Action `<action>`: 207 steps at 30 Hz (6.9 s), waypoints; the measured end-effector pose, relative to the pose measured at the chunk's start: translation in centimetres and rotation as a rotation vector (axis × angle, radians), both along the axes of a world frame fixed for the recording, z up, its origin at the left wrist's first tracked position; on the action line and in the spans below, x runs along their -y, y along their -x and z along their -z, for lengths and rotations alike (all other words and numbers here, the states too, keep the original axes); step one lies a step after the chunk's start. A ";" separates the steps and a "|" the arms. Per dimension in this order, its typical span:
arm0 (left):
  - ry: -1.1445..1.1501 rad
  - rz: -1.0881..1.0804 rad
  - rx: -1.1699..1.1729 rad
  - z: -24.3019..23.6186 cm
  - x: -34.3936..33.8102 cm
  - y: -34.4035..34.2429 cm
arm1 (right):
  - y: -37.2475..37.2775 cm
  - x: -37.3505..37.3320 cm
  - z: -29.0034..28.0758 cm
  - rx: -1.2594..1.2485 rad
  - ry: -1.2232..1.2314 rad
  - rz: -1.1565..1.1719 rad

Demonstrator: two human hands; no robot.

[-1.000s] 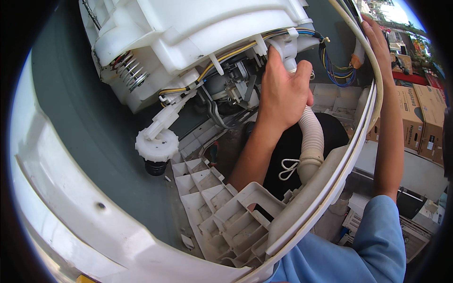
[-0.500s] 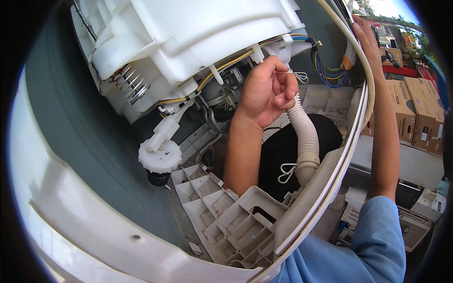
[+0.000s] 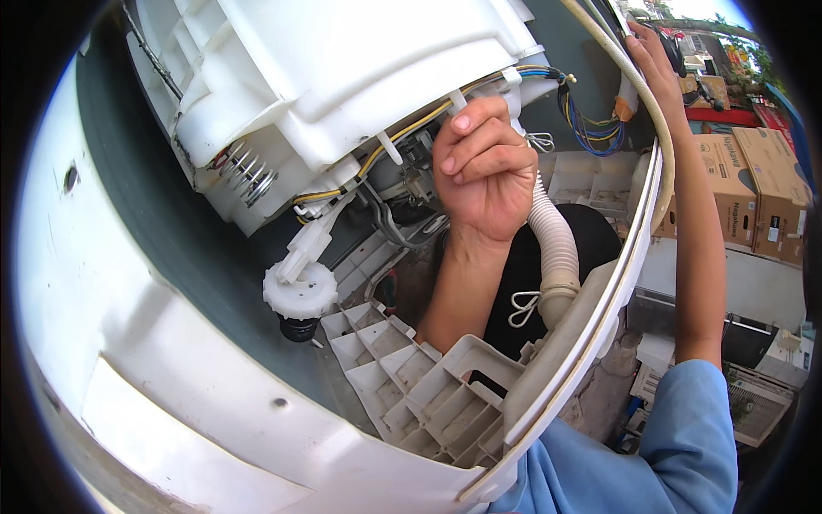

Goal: The person removes a white plastic component from the interior of a top-loading washing machine, disconnects a flexible hose, and manipulates internal wiring and parts. The person then retrieves a brown cloth and wipes the removed component before placing it back into the machine.

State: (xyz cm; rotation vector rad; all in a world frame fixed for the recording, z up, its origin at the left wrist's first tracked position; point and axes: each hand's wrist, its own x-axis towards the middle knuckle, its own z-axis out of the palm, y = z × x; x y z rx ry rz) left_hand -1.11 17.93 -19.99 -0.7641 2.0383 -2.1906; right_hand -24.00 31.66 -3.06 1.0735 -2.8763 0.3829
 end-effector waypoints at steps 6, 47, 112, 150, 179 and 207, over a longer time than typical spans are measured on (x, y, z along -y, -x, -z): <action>-0.159 0.022 0.055 -1.4 1.0 0.2 | -1.4 1.6 0.2 0.058 0.036 0.067; 1.503 -0.539 1.281 0.2 -4.6 -4.8 | -0.1 1.6 0.1 -0.015 -0.037 0.074; 3.095 1.372 0.730 -29.7 -4.7 -30.9 | -1.6 -1.0 -4.2 0.611 0.336 0.244; 3.352 -0.054 -2.063 -44.9 -9.1 -0.5 | -80.0 -34.7 -39.1 1.273 0.918 1.997; 2.854 -0.663 -2.960 -47.0 -100.3 1.7 | -97.7 -82.1 -36.3 0.941 0.971 2.914; 2.752 -1.087 -2.856 -66.9 -199.5 -45.0 | -158.5 -174.4 -57.4 -0.071 0.594 3.018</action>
